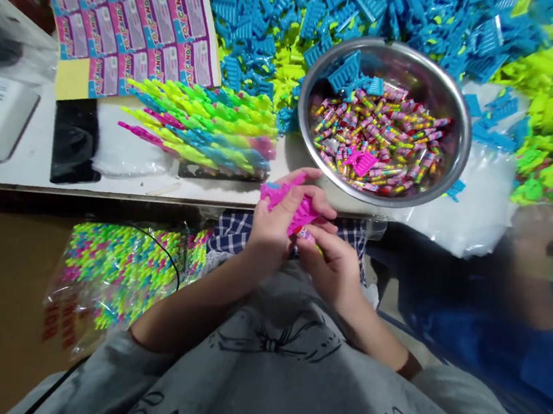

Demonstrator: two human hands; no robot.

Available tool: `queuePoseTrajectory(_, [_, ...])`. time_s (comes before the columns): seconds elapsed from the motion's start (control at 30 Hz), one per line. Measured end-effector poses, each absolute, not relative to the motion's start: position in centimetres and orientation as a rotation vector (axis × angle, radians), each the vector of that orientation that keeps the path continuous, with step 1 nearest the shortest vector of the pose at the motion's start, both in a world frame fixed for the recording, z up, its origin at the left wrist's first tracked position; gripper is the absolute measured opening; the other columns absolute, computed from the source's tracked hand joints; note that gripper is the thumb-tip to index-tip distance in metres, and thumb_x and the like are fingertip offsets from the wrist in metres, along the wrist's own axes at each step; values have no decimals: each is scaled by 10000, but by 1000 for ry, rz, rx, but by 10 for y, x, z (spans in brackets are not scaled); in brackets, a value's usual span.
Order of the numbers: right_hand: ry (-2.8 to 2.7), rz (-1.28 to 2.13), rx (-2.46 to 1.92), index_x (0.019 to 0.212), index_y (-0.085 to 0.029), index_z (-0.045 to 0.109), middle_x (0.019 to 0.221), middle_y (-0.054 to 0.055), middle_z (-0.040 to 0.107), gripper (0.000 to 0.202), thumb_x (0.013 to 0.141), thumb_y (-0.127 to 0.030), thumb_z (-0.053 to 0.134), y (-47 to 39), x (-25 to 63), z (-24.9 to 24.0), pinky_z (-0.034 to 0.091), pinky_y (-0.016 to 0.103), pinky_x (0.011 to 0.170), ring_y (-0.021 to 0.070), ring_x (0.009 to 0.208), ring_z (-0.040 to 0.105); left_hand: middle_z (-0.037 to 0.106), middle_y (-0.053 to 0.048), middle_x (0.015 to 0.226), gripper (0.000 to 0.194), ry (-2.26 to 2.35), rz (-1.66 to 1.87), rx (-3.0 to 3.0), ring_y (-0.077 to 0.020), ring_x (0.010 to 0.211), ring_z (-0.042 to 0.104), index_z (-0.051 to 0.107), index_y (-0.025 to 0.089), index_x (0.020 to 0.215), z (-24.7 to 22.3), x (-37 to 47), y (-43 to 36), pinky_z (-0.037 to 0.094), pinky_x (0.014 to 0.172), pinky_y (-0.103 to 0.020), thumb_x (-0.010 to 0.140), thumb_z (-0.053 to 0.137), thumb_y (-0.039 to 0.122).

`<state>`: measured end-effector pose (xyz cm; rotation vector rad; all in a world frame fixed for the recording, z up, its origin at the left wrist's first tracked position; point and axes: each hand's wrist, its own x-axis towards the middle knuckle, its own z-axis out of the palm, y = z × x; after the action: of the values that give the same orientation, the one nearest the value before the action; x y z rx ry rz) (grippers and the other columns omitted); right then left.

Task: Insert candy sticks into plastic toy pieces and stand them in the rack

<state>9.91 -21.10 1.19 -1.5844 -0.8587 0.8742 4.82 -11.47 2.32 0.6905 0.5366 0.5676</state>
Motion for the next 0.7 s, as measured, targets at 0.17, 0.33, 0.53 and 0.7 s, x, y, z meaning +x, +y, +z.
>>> queuePoseTrajectory(0.17, [-724, 968, -1496, 802, -192, 616, 678, 1, 563, 244, 843, -391, 481, -207, 95, -1, 458, 249, 602, 133, 644, 543, 544, 20, 652, 186, 527, 626, 764, -123, 668, 588, 544, 206, 948, 18, 47, -112, 513, 701, -276, 810, 505, 324])
queuePoseTrajectory(0.33, [-764, 815, -1607, 1253, -254, 406, 665, -32, 517, 528, 764, -302, 599, -203, 102, -10, 448, 255, 592, 119, 584, 500, 633, -25, 878, 178, 623, 688, 795, -167, 904, 599, 578, 223, 957, 18, 44, -112, 468, 813, -292, 831, 476, 298])
queuePoseTrajectory(0.53, [-961, 789, -1582, 1315, -259, 343, 695, -31, 494, 623, 744, -234, 590, -200, 113, 2, 447, 247, 605, 105, 577, 474, 636, -40, 1060, 269, 643, 662, 815, -121, 723, 607, 565, 222, 1052, 26, 40, -113, 471, 610, -222, 850, 437, 347])
queuePoseTrajectory(0.7, [-1026, 594, -1746, 1233, -243, 455, 625, -58, 480, 541, 710, -234, 592, -197, 111, 8, 410, 195, 547, 80, 523, 443, 651, -62, 1030, 309, 604, 671, 828, -82, 546, 560, 532, 200, 1074, 24, 42, -115, 449, 505, -204, 853, 417, 383])
